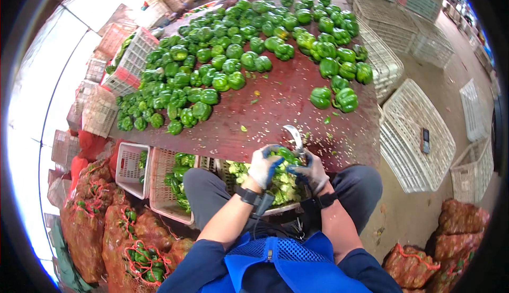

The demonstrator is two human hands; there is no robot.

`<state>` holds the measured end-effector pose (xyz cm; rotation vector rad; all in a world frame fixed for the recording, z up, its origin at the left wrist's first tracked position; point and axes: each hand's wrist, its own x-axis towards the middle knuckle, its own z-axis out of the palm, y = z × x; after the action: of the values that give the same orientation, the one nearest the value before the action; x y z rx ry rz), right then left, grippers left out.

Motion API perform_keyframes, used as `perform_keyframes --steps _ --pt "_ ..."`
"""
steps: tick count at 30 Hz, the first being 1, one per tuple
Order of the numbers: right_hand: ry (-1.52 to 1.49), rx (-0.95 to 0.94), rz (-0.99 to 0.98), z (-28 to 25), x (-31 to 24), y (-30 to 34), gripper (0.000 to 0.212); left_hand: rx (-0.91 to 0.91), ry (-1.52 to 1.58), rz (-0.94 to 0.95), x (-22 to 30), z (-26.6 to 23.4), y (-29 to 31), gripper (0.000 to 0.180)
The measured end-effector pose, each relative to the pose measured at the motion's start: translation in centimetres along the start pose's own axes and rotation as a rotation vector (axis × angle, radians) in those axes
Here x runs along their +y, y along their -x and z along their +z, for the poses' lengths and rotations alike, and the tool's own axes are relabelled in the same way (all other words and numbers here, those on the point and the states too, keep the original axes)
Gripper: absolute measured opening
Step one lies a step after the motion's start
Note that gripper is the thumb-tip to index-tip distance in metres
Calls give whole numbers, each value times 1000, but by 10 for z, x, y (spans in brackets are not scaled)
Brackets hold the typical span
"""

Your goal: The recorder is using a specialized cutting tool to remove the stems and cores from green bell peppers at a sorting station.

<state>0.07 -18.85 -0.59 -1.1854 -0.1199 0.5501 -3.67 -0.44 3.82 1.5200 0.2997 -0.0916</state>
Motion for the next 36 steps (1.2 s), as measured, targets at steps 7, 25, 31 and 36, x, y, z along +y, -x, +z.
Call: perform_keyframes --steps 7,25,31,36 --pt "-6 126 -56 0 7 0 44 38 38 16 -12 13 11 25" --pt "-70 -24 -4 -3 -8 2 30 -124 73 -92 2 3 15 26" --pt "40 59 -66 -11 17 -10 37 89 -276 76 -20 10 16 33" --pt "146 62 -135 -16 25 -11 39 112 -487 134 -8 10 19 41"
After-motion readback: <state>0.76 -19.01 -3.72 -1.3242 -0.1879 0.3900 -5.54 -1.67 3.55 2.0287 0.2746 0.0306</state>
